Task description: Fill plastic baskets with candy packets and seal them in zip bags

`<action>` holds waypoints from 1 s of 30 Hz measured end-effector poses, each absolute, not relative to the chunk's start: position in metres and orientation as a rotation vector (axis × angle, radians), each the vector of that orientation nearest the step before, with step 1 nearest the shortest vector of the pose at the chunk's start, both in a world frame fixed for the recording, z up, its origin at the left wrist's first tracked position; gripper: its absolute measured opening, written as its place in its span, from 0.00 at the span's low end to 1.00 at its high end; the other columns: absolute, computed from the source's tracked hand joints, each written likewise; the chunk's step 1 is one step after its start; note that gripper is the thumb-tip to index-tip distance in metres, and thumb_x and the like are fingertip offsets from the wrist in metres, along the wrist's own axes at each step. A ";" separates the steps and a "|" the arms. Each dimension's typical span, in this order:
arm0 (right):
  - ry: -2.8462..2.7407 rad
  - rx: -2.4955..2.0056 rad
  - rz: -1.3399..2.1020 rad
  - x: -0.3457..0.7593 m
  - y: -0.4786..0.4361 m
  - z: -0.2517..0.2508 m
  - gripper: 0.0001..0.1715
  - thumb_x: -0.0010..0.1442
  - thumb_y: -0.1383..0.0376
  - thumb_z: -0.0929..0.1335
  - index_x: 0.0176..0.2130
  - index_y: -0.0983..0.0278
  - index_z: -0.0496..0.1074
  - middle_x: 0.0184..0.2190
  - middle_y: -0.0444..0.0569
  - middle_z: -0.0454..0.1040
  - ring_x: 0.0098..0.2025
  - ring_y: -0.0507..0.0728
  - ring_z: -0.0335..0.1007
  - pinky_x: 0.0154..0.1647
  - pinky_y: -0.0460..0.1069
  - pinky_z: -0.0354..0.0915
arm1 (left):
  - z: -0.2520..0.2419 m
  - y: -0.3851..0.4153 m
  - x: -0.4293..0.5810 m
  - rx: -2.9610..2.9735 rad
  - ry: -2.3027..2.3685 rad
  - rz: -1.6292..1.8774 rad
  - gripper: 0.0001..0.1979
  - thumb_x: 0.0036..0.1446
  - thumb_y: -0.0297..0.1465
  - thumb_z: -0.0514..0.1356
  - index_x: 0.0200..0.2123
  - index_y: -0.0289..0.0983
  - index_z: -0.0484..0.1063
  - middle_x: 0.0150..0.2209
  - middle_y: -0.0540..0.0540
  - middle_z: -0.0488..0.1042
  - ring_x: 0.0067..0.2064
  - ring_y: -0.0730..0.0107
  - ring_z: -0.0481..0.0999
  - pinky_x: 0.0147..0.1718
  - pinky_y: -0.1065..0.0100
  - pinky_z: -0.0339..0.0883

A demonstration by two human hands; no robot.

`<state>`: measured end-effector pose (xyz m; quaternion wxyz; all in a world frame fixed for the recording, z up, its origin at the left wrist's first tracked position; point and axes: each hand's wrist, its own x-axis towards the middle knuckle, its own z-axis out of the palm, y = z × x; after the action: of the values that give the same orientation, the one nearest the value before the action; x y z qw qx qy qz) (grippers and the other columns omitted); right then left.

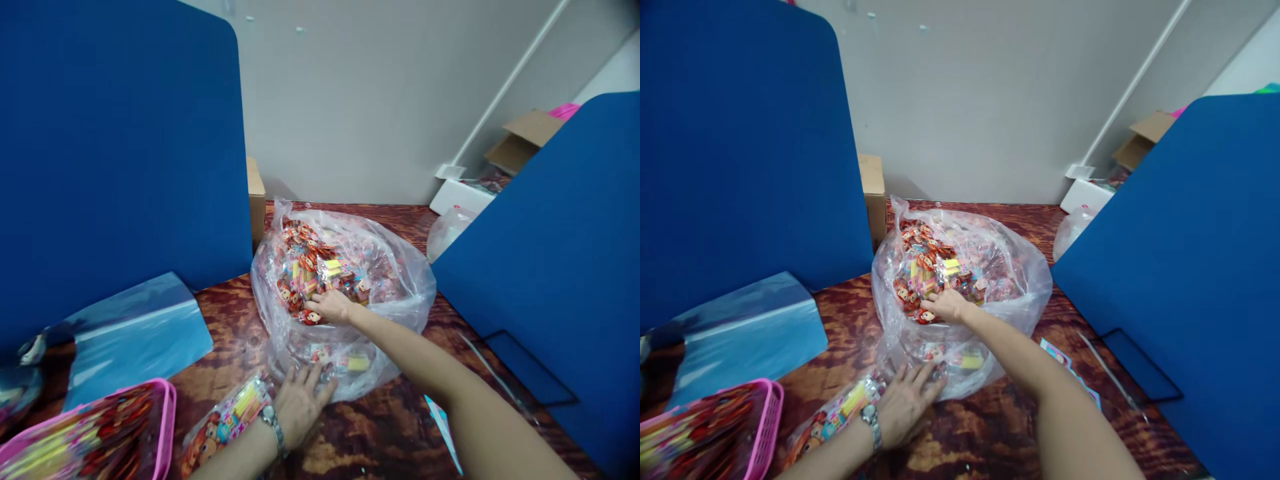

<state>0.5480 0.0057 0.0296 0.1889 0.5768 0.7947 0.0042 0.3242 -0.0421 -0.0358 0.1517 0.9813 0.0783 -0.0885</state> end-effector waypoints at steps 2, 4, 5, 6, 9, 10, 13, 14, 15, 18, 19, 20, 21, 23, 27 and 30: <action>2.242 1.608 0.006 0.549 0.005 0.033 0.18 0.61 0.69 0.59 0.50 0.58 0.64 0.42 0.50 0.71 0.37 0.56 0.71 0.33 0.48 0.62 | -0.040 -0.044 0.323 2.787 0.197 -0.280 0.37 0.56 0.41 0.55 0.64 0.47 0.39 0.66 0.34 0.40 0.62 0.42 0.51 0.54 0.38 0.47; 2.240 1.625 0.007 0.553 0.004 0.037 0.19 0.61 0.71 0.59 0.50 0.58 0.64 0.43 0.51 0.71 0.37 0.56 0.72 0.34 0.48 0.62 | -0.042 -0.046 0.324 2.753 0.182 -0.321 0.38 0.55 0.46 0.55 0.64 0.47 0.40 0.66 0.34 0.40 0.63 0.39 0.47 0.54 0.35 0.43; 2.234 1.649 0.012 0.555 0.004 0.040 0.20 0.60 0.72 0.59 0.51 0.59 0.63 0.43 0.52 0.71 0.37 0.57 0.71 0.34 0.49 0.62 | -0.042 -0.046 0.324 2.737 0.182 -0.339 0.38 0.55 0.48 0.54 0.64 0.46 0.41 0.66 0.34 0.41 0.63 0.38 0.46 0.55 0.35 0.41; 2.225 1.680 0.019 0.559 0.004 0.043 0.21 0.59 0.72 0.59 0.51 0.59 0.63 0.43 0.53 0.71 0.37 0.57 0.71 0.34 0.49 0.62 | -0.042 -0.046 0.325 2.721 0.186 -0.353 0.38 0.54 0.49 0.54 0.64 0.46 0.41 0.66 0.34 0.41 0.64 0.37 0.44 0.55 0.34 0.40; 2.191 1.807 0.052 0.568 0.004 0.055 0.23 0.55 0.72 0.63 0.51 0.60 0.63 0.43 0.53 0.71 0.38 0.59 0.71 0.36 0.50 0.62 | -0.039 -0.043 0.330 2.681 0.219 -0.379 0.38 0.54 0.52 0.52 0.64 0.49 0.41 0.66 0.36 0.40 0.64 0.35 0.43 0.54 0.33 0.39; 2.180 1.857 0.068 0.571 0.005 0.060 0.24 0.54 0.72 0.64 0.51 0.60 0.63 0.43 0.53 0.71 0.39 0.59 0.70 0.36 0.50 0.62 | -0.038 -0.040 0.332 2.673 0.230 -0.379 0.37 0.54 0.52 0.51 0.64 0.51 0.41 0.66 0.36 0.40 0.64 0.35 0.43 0.54 0.32 0.39; 2.144 2.036 0.136 0.578 0.008 0.074 0.24 0.54 0.66 0.67 0.51 0.61 0.64 0.43 0.53 0.71 0.41 0.59 0.69 0.38 0.49 0.61 | -0.040 -0.029 0.341 2.667 0.253 -0.346 0.34 0.56 0.52 0.49 0.63 0.55 0.42 0.66 0.38 0.41 0.63 0.35 0.43 0.52 0.31 0.40; 2.125 2.094 0.166 0.580 0.009 0.078 0.23 0.55 0.64 0.67 0.51 0.62 0.64 0.43 0.54 0.71 0.41 0.59 0.69 0.39 0.49 0.61 | -0.042 -0.025 0.344 2.677 0.259 -0.326 0.33 0.56 0.52 0.48 0.63 0.55 0.43 0.66 0.39 0.41 0.63 0.35 0.44 0.52 0.30 0.40; 2.131 2.158 0.193 0.581 0.011 0.083 0.22 0.56 0.62 0.66 0.50 0.63 0.64 0.43 0.54 0.71 0.42 0.59 0.68 0.39 0.49 0.61 | -0.044 -0.020 0.348 2.690 0.267 -0.304 0.32 0.56 0.52 0.48 0.62 0.56 0.44 0.66 0.40 0.41 0.63 0.35 0.44 0.52 0.30 0.41; 2.255 2.339 0.252 0.586 0.014 0.095 0.18 0.55 0.60 0.67 0.45 0.64 0.66 0.40 0.51 0.72 0.41 0.57 0.68 0.40 0.48 0.60 | -0.053 -0.004 0.361 2.734 0.289 -0.246 0.31 0.56 0.52 0.48 0.62 0.57 0.45 0.66 0.42 0.42 0.63 0.36 0.46 0.51 0.32 0.46; 2.321 2.394 0.267 0.587 0.014 0.099 0.17 0.54 0.60 0.68 0.44 0.64 0.67 0.38 0.50 0.73 0.41 0.57 0.68 0.40 0.47 0.61 | -0.056 0.001 0.365 2.745 0.297 -0.228 0.31 0.56 0.51 0.48 0.62 0.57 0.45 0.66 0.42 0.42 0.63 0.36 0.46 0.50 0.33 0.48; 2.390 2.449 0.285 0.587 0.014 0.104 0.16 0.54 0.61 0.69 0.43 0.64 0.67 0.37 0.49 0.73 0.40 0.56 0.69 0.40 0.47 0.61 | -0.058 0.006 0.370 2.754 0.304 -0.210 0.31 0.56 0.51 0.49 0.62 0.57 0.45 0.66 0.43 0.42 0.63 0.36 0.46 0.50 0.34 0.50; 2.453 2.501 0.305 0.587 0.013 0.110 0.16 0.53 0.61 0.69 0.42 0.64 0.68 0.36 0.48 0.73 0.39 0.56 0.69 0.39 0.47 0.61 | -0.060 0.011 0.374 2.762 0.314 -0.192 0.31 0.57 0.51 0.49 0.62 0.56 0.46 0.66 0.42 0.42 0.63 0.36 0.46 0.50 0.35 0.50; 2.559 2.605 0.347 0.584 0.009 0.125 0.15 0.53 0.60 0.69 0.41 0.63 0.68 0.35 0.47 0.73 0.36 0.56 0.69 0.37 0.48 0.62 | -0.064 0.021 0.382 2.780 0.330 -0.157 0.31 0.56 0.51 0.49 0.62 0.55 0.47 0.66 0.42 0.42 0.63 0.35 0.45 0.50 0.35 0.51; 2.625 2.830 0.400 0.572 -0.002 0.161 0.17 0.52 0.57 0.69 0.41 0.62 0.69 0.33 0.44 0.74 0.34 0.55 0.69 0.36 0.47 0.63 | -0.067 0.042 0.396 2.808 0.348 -0.111 0.28 0.58 0.47 0.49 0.62 0.54 0.49 0.66 0.41 0.45 0.63 0.35 0.47 0.49 0.36 0.53; 2.601 2.986 0.340 0.561 -0.016 0.183 0.18 0.50 0.57 0.71 0.40 0.62 0.69 0.33 0.43 0.74 0.33 0.54 0.69 0.36 0.47 0.64 | -0.066 0.060 0.403 2.825 0.319 -0.075 0.26 0.59 0.43 0.51 0.61 0.53 0.52 0.65 0.41 0.49 0.62 0.40 0.51 0.51 0.40 0.55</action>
<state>0.5606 -0.0158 0.1829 -0.4045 0.6870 0.5986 0.0781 0.4027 0.0598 -0.0655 0.1482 0.9824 0.1108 -0.0261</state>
